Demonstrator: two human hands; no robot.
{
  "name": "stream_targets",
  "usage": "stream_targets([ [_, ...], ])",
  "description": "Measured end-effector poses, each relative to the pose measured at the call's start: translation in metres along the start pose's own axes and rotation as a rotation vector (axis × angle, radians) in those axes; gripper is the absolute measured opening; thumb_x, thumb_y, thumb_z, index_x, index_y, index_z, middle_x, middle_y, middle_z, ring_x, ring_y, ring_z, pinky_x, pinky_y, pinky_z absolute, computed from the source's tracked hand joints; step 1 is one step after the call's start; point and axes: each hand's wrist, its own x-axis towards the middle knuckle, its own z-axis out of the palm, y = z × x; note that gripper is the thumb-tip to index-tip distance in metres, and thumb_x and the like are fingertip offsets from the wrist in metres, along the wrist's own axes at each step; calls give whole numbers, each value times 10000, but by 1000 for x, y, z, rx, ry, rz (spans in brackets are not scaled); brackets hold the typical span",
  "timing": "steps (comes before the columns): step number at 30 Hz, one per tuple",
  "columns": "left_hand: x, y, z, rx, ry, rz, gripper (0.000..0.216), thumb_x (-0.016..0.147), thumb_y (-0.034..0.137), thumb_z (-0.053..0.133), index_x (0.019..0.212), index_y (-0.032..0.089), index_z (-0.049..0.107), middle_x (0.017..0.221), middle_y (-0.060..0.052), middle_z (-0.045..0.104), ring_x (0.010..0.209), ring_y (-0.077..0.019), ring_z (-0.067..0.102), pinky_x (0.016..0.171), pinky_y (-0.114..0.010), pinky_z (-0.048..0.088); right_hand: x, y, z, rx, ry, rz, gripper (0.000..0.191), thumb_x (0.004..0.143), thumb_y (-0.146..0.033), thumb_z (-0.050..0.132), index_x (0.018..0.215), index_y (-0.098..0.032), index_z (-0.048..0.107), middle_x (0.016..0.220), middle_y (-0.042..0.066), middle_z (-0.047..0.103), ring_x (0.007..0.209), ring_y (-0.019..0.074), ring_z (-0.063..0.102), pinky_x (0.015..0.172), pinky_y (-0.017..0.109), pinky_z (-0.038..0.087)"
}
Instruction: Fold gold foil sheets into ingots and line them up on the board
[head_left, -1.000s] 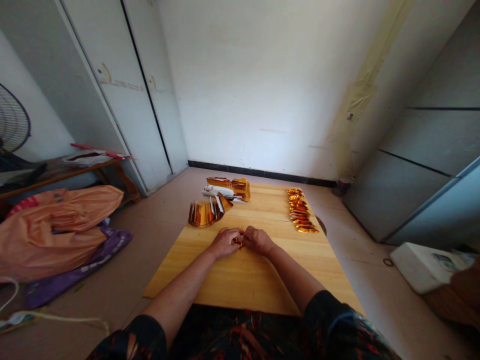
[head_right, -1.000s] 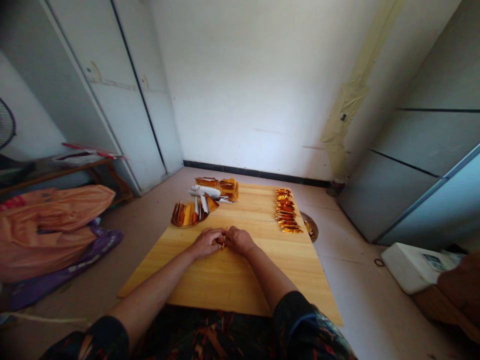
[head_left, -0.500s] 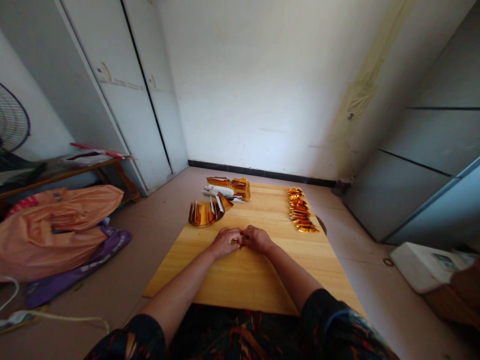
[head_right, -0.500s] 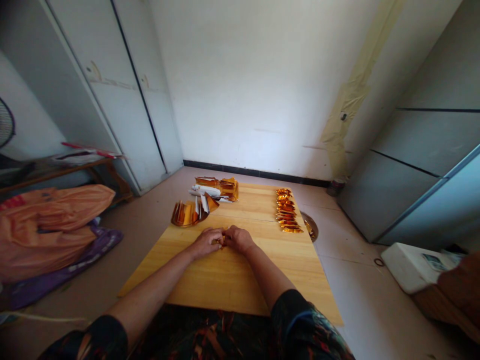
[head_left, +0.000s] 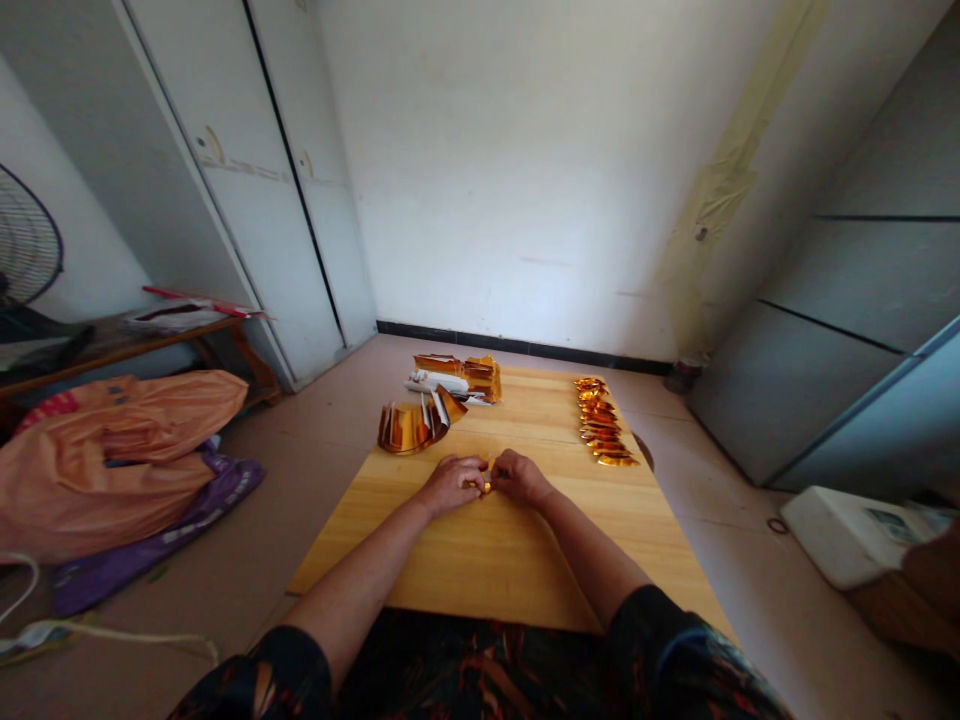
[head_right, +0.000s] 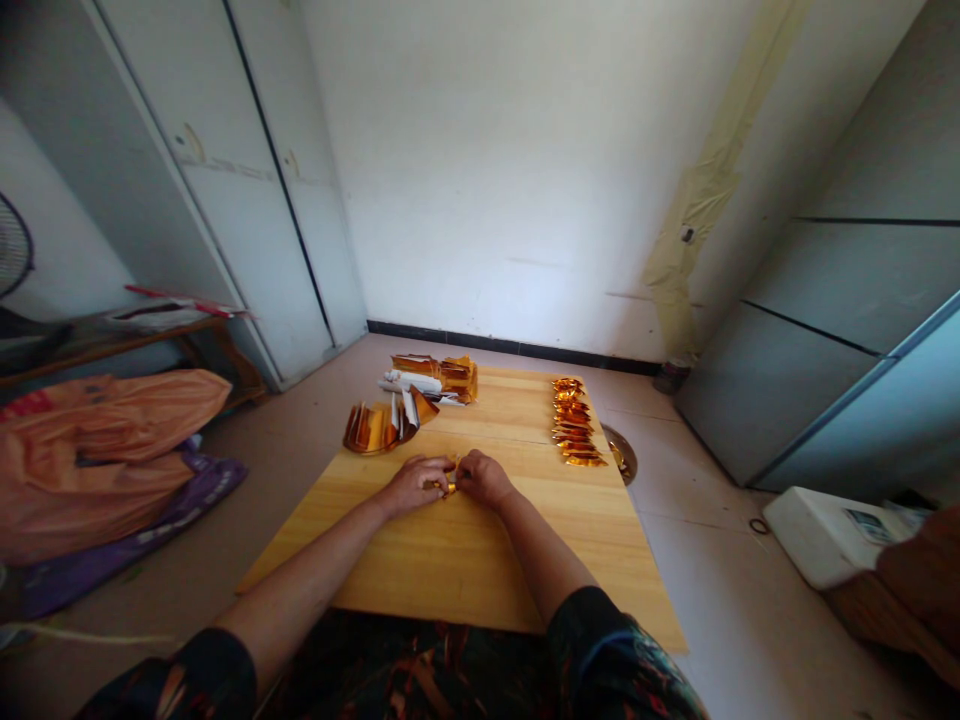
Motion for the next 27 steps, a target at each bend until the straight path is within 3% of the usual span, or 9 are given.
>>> stream_targets([
  [7, 0, 1, 1, -6, 14, -6, 106, 737, 197, 623, 756, 243, 717, 1163, -10, 648, 1112, -188, 566, 971, -322, 375, 0, 3, 0, 66, 46, 79, 176, 691, -13, 570, 720, -170, 644, 790, 1, 594, 744, 104, 554, 695, 193, 414],
  [10, 0, 0, 1, -10, 16, 4, 103, 733, 197, 625, 758, 241, 715, 1166, -12, 647, 1112, -189, 566, 968, -322, 379, -2, -1, 2, 69, 53, 112, 88, 691, -104, 637, 751, -168, 644, 806, 7, 585, 735, 111, 544, 673, 199, 407],
  [13, 1, -1, 2, -13, 30, 5, 99, 731, 201, 628, 761, 239, 714, 1168, -12, 646, 1105, -190, 569, 970, -317, 383, -3, -4, 5, 38, 60, 142, 132, 653, -179, 702, 766, -164, 636, 826, 11, 570, 704, 110, 520, 646, 205, 394],
  [18, -1, 2, 0, -18, 27, 13, 115, 742, 203, 611, 768, 238, 717, 1157, -8, 647, 1096, -188, 570, 974, -310, 388, 0, 5, 3, 23, 83, 167, 168, 650, -39, 613, 761, -165, 628, 799, -4, 552, 710, 95, 510, 663, 187, 386],
  [24, -10, 19, -7, 85, 4, 70, 283, 786, 149, 528, 970, 286, 694, 1261, 5, 575, 1184, -179, 500, 1008, -318, 366, -6, 13, 0, 4, 180, 146, 175, 684, -42, 553, 756, -172, 647, 810, 20, 594, 729, 116, 545, 659, 193, 405],
  [27, -14, 31, -5, 202, -10, 21, 353, 815, 179, 526, 1107, 350, 627, 1296, -3, 536, 1202, -207, 473, 977, -376, 383, -14, 11, -1, 29, 219, 111, 195, 726, -58, 516, 756, -182, 663, 830, 31, 635, 759, 128, 581, 695, 202, 428],
])
